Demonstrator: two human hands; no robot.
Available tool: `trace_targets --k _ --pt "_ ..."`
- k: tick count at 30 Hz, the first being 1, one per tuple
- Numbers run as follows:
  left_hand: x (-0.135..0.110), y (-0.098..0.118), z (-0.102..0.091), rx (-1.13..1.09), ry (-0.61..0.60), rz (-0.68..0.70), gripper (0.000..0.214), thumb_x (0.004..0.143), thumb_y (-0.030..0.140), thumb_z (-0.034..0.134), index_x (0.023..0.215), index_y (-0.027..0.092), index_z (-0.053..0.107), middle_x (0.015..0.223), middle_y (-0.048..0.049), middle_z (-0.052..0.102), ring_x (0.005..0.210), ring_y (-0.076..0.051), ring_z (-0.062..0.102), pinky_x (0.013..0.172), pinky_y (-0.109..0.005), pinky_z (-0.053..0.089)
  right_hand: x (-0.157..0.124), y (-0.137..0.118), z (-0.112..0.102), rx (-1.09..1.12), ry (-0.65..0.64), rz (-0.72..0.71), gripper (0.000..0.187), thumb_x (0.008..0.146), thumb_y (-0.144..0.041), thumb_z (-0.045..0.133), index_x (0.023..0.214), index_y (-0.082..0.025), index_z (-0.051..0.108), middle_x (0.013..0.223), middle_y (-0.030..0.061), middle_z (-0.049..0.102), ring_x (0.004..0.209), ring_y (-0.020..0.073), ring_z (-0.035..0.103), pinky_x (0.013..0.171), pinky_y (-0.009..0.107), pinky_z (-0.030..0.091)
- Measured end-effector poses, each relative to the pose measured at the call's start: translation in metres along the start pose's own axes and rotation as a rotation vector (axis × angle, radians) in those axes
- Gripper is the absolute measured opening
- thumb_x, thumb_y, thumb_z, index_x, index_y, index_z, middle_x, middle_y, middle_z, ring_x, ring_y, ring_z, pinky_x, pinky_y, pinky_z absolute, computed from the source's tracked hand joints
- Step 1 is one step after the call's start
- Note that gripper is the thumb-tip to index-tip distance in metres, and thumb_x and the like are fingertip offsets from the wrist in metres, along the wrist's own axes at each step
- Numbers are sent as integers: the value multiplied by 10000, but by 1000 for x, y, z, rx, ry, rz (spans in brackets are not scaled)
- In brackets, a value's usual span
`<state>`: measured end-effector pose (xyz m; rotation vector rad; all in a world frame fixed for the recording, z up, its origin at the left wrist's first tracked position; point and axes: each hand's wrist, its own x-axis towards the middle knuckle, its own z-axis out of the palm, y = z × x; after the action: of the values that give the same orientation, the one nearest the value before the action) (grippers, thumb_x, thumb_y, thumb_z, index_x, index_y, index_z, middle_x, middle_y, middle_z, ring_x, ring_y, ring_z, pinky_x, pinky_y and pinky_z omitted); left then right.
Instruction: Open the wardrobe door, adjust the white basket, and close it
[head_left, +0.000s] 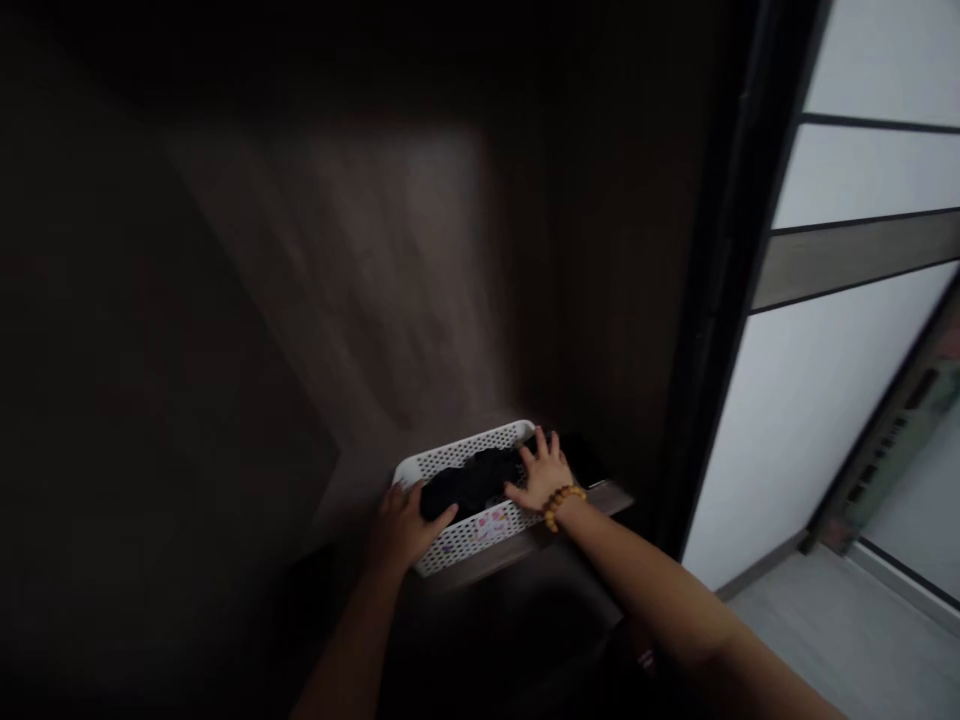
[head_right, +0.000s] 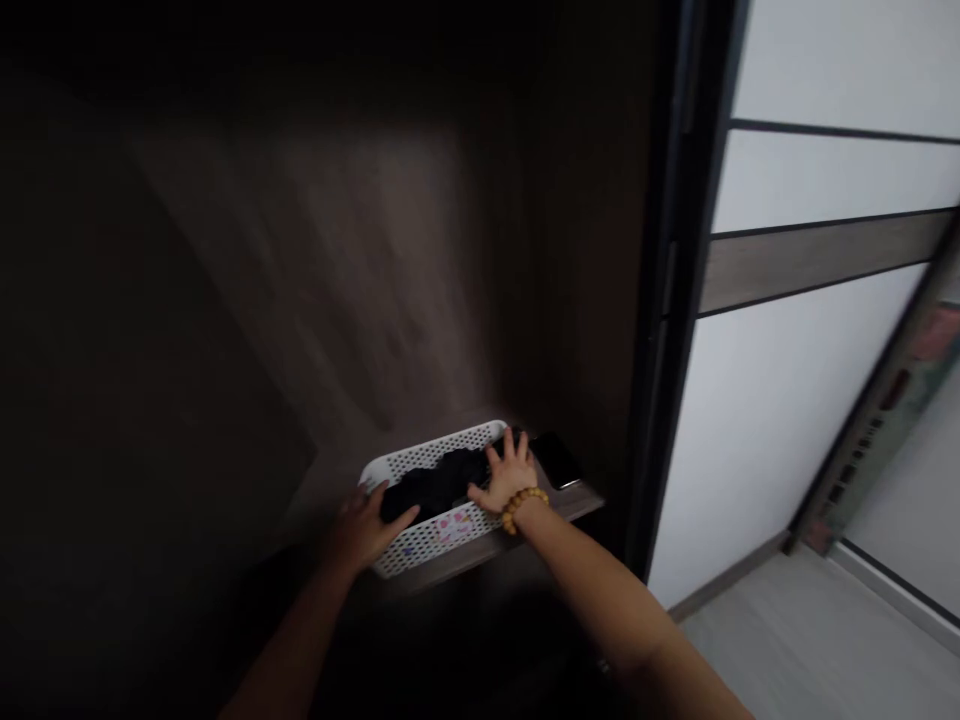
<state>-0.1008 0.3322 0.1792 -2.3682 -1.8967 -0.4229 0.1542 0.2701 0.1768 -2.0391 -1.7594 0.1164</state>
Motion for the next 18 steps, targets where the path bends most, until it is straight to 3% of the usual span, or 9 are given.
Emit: trace_targets --k 7,18 --pt "53 -23 14 -36 -40 -56 805 815 662 536 1414 126 492 1567 -209 386 1474 -380 311 1180 -446 318 68 -15 33 -27 1 -21 836 785 -628 601 1500 -251 389 1678 132 62 1491 498 68 1126 591 262" --pt "181 -55 63 -48 4 -54 758 811 635 562 1362 115 540 1532 -211 427 1446 -358 353 1170 -418 322 195 -20 82 -39 22 -13 790 806 -642 558 1478 -252 422 1670 132 109 1492 484 92 1130 584 276"
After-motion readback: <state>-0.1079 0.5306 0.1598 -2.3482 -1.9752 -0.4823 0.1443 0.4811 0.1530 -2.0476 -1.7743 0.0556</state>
